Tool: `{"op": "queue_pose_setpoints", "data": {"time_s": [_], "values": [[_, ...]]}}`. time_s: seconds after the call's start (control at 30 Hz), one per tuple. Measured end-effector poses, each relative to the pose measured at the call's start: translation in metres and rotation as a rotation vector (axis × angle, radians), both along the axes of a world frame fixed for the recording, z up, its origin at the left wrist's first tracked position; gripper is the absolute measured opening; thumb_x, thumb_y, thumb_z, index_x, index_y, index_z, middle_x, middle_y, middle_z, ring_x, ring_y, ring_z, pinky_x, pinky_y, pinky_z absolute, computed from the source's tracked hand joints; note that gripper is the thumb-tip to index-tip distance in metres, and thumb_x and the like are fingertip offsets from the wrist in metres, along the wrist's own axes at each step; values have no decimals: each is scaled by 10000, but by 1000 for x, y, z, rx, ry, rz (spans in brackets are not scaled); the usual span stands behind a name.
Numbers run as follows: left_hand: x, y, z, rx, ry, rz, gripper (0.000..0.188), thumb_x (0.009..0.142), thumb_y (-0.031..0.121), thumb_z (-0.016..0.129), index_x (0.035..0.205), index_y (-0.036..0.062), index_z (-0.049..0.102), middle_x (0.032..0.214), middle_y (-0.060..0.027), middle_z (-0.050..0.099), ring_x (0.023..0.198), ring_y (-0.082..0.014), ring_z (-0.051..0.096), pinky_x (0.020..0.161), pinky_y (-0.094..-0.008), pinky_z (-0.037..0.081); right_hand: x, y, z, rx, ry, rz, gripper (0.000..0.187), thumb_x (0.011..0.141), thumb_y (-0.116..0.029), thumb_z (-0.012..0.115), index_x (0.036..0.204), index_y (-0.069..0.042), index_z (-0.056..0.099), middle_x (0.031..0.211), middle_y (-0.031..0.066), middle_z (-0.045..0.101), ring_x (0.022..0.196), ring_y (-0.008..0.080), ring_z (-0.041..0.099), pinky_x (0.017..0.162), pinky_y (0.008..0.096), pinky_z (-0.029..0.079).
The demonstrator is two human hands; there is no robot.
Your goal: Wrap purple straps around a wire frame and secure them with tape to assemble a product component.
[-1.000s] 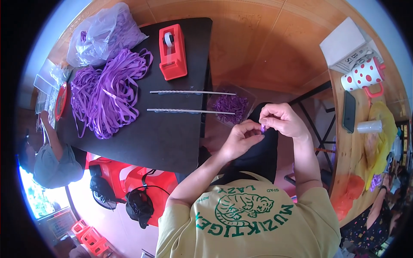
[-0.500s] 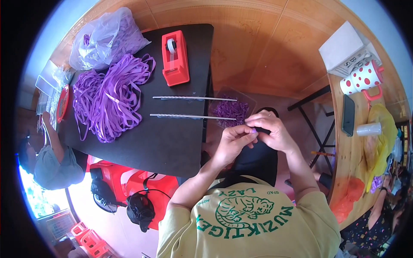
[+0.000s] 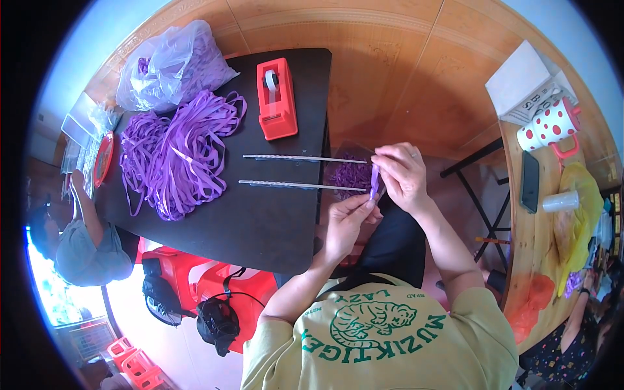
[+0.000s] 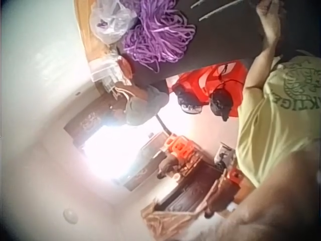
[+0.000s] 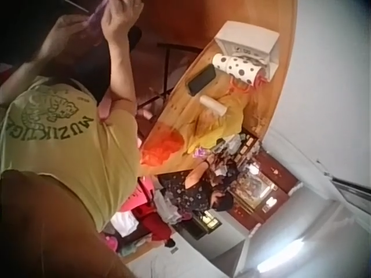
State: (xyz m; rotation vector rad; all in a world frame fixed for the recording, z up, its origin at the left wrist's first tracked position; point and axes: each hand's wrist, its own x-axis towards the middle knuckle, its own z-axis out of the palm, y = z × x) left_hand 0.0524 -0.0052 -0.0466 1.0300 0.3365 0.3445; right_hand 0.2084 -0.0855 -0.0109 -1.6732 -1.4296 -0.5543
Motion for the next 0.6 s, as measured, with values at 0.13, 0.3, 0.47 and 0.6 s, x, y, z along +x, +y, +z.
{"op": "queue_pose_setpoints", "data": {"time_s": [0.13, 0.3, 0.47, 0.6], "values": [[7, 3, 8, -20, 1, 86, 193, 926, 70, 560, 1077, -20, 641, 802, -78, 668, 642, -101, 611, 605, -232, 503, 7, 21, 8, -26, -41, 34, 212, 728, 5, 645, 931, -57, 659, 996, 89, 627, 818, 244, 594, 703, 350, 412], [13, 10, 9, -70, 22, 149, 139, 925, 78, 563, 1005, -12, 634, 826, -109, 679, 632, -123, 632, 599, -242, 516, 17, 30, -20, -85, 17, 5, 187, 733, 5, 636, 911, -51, 638, 1015, 88, 621, 844, 240, 583, 714, 343, 399], [14, 10, 5, -34, -9, 189, 129, 900, 59, 599, 1009, -6, 624, 834, -77, 670, 692, -89, 612, 630, -214, 483, -6, 20, -49, -183, 309, 146, 129, 766, -51, 601, 893, -41, 583, 910, 104, 583, 856, 293, 551, 731, 385, 380], [14, 13, -21, 249, -51, 322, 198, 861, 11, 639, 1056, -11, 614, 875, -36, 645, 772, -54, 576, 682, -185, 439, -40, 8, -77, -185, 535, 208, 169, 770, -57, 554, 933, -15, 556, 842, 143, 537, 823, 350, 533, 714, 403, 383]]}}
